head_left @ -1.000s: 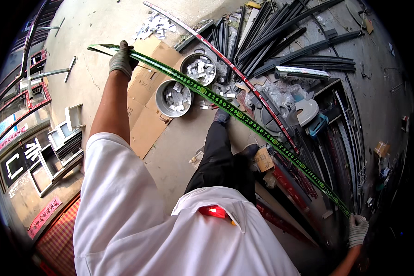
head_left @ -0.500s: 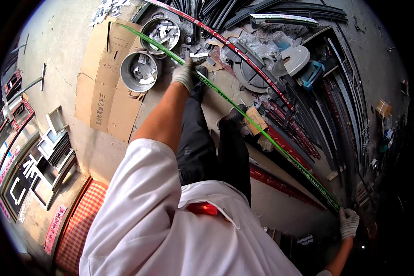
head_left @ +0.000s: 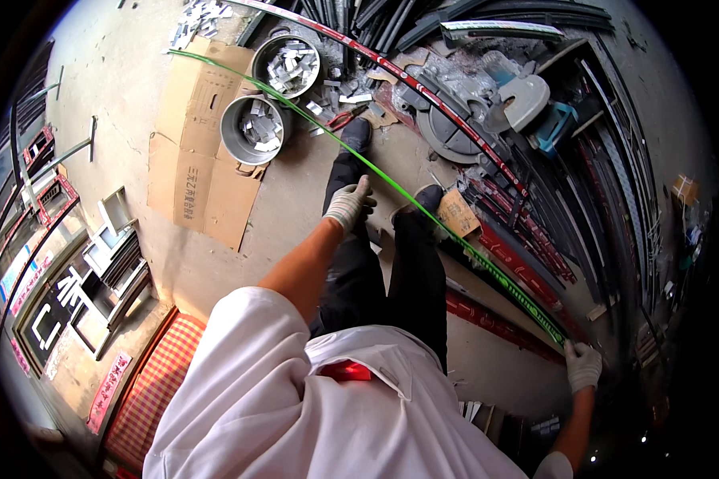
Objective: The person measures a long metal profile with a tape measure, marks the cut line with a marker, and uses a chop saw to cut the profile. The cut piece is then set aside.
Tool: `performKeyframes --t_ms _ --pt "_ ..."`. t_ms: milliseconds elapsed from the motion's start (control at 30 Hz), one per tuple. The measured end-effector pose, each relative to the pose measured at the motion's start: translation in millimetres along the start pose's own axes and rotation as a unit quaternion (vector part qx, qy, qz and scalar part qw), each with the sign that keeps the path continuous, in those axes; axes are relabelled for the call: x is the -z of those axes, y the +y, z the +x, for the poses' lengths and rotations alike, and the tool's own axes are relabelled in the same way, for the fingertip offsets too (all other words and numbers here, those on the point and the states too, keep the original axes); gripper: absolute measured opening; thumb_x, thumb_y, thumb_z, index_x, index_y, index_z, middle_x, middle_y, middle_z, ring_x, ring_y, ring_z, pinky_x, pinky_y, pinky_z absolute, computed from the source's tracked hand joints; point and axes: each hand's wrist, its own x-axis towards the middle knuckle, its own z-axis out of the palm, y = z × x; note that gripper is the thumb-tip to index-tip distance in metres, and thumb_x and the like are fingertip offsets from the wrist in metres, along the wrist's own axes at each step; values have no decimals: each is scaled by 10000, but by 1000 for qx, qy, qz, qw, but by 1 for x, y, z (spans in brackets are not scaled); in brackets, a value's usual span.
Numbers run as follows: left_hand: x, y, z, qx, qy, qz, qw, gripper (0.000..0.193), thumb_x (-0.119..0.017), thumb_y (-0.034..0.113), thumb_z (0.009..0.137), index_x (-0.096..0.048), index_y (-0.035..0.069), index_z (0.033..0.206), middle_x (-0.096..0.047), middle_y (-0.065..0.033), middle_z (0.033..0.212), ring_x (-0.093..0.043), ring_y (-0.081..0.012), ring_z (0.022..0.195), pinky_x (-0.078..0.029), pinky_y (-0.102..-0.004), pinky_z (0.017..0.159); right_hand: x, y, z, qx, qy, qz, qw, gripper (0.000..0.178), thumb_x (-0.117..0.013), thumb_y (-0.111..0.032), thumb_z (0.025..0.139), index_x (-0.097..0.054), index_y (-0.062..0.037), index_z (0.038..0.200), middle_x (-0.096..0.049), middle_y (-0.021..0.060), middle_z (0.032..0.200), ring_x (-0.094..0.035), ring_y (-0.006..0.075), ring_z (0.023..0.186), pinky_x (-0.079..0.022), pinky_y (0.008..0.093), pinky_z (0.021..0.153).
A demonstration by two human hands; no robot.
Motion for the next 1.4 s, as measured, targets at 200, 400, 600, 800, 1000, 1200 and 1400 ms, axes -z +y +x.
performKeyframes --t_ms 200,400,600,800,1000,1200,1400 --pt "6 15 -112 -68 -15 629 775 693 -732 537 860 -624 1 1285 -640 -289 1274 -613 -444 1201 -503 -456 1022 -36 -50 55 -43 -70 16 997 497 -615 -508 950 -736 -28 913 -663 268 942 -632 465 909 -499 510 785" --pt "-24 15 -150 -65 -90 760 641 670 -795 445 825 -592 22 1303 -588 -237 1352 -582 -412 1242 -499 -472 1048 -78 -96 102 -2 -75 75 994 569 -554 -587 954 -752 -54 947 -694 243 974 -659 433 938 -526 497 831" --pt "-24 6 -135 -57 -137 758 635 617 -803 421 799 -623 13 1225 -684 -242 1168 -665 -397 1107 -543 -452 960 -74 -147 131 -3 -148 110 983 588 -522 -632 946 -772 -111 1057 -713 217 1068 -666 411 1033 -528 501 909" --pt "-23 10 -138 -4 -208 743 637 691 -818 459 717 -653 -4 1203 -731 -236 1035 -710 -387 990 -567 -429 888 -68 -161 149 5 -180 127 975 578 -491 -637 963 -749 -169 1182 -735 172 1120 -688 369 1070 -538 506 935" --pt "-18 34 -177 33 -245 718 651 648 -853 426 678 -674 -29 1103 -722 -212 903 -713 -336 847 -572 -402 784 -68 -164 162 18 -181 142 973 606 -506 -655 951 -717 -162 1234 -730 158 1161 -684 357 1093 -543 507 928" --pt "-7 52 -149 34 -215 622 752 410 -827 352 844 -697 -13 979 -670 -57 749 -636 -153 684 -532 -311 632 -94 -170 189 23 -145 143 979 578 -527 -635 951 -681 -200 1300 -726 154 1170 -681 364 1091 -548 512 919" --pt "35 77 35 -97 -54 383 917 424 -716 478 955 -701 55 973 -639 -9 755 -576 -88 632 -470 -243 585 -118 -182 229 40 -111 150 982 569 -524 -633 958 -715 -186 1254 -741 150 1101 -701 356 1020 -552 481 894"
